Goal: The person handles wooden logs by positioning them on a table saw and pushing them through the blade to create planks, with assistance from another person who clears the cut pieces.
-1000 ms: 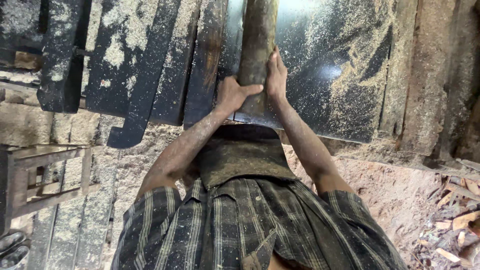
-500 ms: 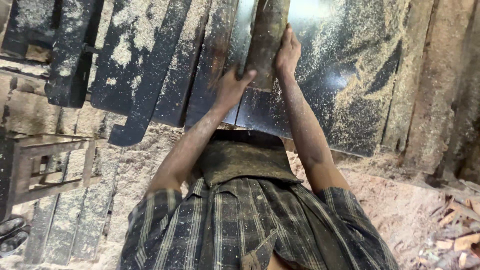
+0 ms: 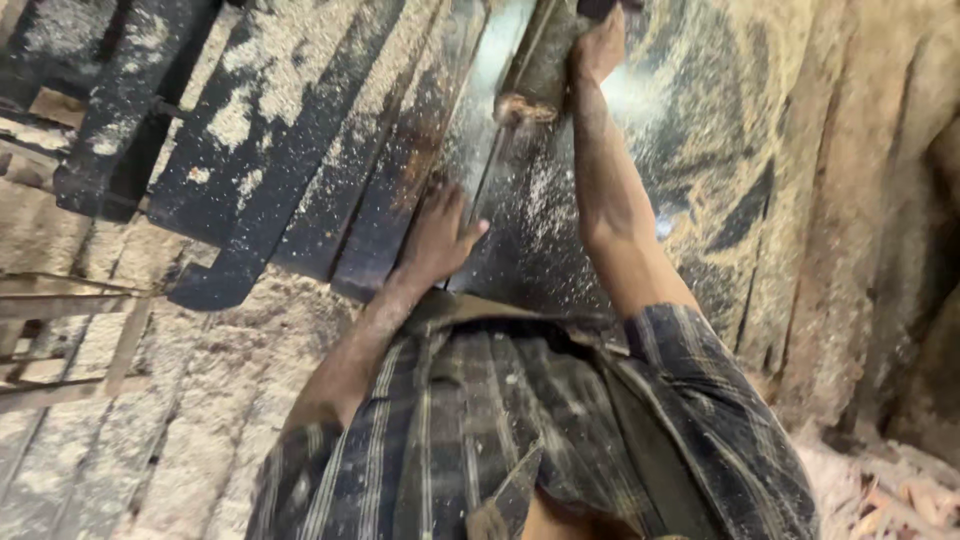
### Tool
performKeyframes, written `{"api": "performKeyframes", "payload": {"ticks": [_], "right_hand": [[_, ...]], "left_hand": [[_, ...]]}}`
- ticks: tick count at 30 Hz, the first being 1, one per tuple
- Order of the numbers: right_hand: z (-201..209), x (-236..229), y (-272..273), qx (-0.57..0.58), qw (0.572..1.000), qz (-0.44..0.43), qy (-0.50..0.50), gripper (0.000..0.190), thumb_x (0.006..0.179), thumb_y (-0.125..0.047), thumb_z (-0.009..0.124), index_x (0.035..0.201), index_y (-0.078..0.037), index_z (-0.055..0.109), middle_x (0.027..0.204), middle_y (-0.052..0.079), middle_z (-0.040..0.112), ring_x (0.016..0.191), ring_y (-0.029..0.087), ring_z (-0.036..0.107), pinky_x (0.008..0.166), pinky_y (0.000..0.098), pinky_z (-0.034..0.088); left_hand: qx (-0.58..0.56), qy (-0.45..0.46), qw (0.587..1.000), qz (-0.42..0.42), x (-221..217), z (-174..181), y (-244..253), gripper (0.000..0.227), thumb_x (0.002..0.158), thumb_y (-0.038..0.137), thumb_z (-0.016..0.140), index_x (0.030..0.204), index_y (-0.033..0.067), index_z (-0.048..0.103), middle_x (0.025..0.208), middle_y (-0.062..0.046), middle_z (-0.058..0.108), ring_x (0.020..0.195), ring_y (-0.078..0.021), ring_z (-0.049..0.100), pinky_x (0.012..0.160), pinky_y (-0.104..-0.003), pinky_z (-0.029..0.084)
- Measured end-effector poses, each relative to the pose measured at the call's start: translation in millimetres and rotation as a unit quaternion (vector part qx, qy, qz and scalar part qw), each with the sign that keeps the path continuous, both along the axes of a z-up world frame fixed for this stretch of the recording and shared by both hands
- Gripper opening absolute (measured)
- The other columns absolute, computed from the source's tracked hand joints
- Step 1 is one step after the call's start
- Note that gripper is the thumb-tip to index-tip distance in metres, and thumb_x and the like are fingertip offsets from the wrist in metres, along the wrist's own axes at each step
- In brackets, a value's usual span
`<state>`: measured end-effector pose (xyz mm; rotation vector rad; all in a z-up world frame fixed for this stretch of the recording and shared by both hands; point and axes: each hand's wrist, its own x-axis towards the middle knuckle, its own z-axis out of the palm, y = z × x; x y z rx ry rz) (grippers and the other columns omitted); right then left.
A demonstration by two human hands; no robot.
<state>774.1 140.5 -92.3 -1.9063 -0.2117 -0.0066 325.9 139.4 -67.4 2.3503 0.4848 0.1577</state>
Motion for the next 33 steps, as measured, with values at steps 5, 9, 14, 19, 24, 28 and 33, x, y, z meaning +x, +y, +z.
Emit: {"api": "performKeyframes", "payload": {"ticks": [5,9,14,19,24,28,33], "right_hand": [[11,8,-50,-0.029,0.998,-0.053,-0.025,0.055,0.113,-0.042,0.032,0.131,0.002,0.059,0.117,0.019,0.063,0.103,0.032,0.064,0.084,0.0398,0.058],[-9,-34,-168,-0.105,0.989,-0.078,-0.066,0.057,0.115,-0.041,0.03,0.134,0.007,0.055,0.122,0.025,0.059,0.107,0.037,0.06,0.085,0.0394,0.056],[12,-78,-268,-0.231,0.958,-0.125,-0.118,0.061,0.117,-0.039,0.028,0.139,0.013,0.049,0.13,0.032,0.054,0.113,0.043,0.054,0.087,0.0388,0.054],[57,-110,-294,0.064,0.969,-0.126,0.2,0.098,0.093,-0.08,0.035,0.157,-0.006,0.041,0.145,0.024,0.058,0.129,0.042,0.056,0.103,0.0523,0.05],[119,-133,-288,-0.025,0.98,-0.036,0.194,0.109,0.08,-0.08,0.046,0.162,-0.012,0.026,0.159,0.022,0.035,0.141,0.04,0.041,0.109,0.0588,0.043],[114,-160,-306,-0.298,0.943,0.143,0.044,0.133,0.084,-0.065,0.092,0.16,0.004,0.009,0.164,0.034,0.021,0.149,0.047,0.027,0.119,0.0517,0.033],[105,-290,-332,-0.396,0.911,0.092,0.067,0.147,0.059,-0.036,0.095,0.164,0.002,-0.002,0.15,0.036,0.043,0.137,0.049,0.048,0.116,0.0488,0.045]], "left_hand": [[0.056,-0.07,0.996,-0.017,-25,-12,-11,0.076,0.103,0.049,0.052,0.156,-0.0036,0.037,0.165,-0.026,0.029,0.153,-0.0437,0.025,0.125,-0.052,0.02],[0.043,-0.145,0.988,0.024,-29,-17,-9,0.054,0.106,0.038,0.053,0.142,-0.0029,0.055,0.155,-0.025,0.051,0.148,-0.042,0.043,0.127,-0.05,0.032],[0.102,-0.189,0.977,0.016,-33,-4,-12,0.053,0.106,0.034,0.053,0.138,-0.0078,0.058,0.147,-0.03,0.055,0.141,-0.0464,0.047,0.121,-0.055,0.032],[0.076,-0.188,0.979,0.011,-32,-15,-13,0.055,0.106,0.038,0.052,0.138,-0.0059,0.058,0.146,-0.028,0.056,0.142,-0.0452,0.048,0.124,-0.054,0.033],[-0.031,-0.206,0.977,0.052,-30,-37,-21,0.073,0.105,0.062,0.039,0.146,0.0035,0.055,0.152,-0.022,0.056,0.144,-0.0395,0.048,0.126,-0.054,0.03],[-0.103,-0.175,0.976,0.08,-61,-30,-46,0.085,0.101,0.073,0.039,0.148,0.0036,0.052,0.153,-0.023,0.053,0.142,-0.0407,0.049,0.121,-0.052,0.034],[-0.313,-0.13,0.939,0.054,-139,19,-132,0.09,0.09,0.068,0.063,0.149,0.0029,0.047,0.152,-0.022,0.047,0.136,-0.0336,0.051,0.116,-0.048,0.04]]}}
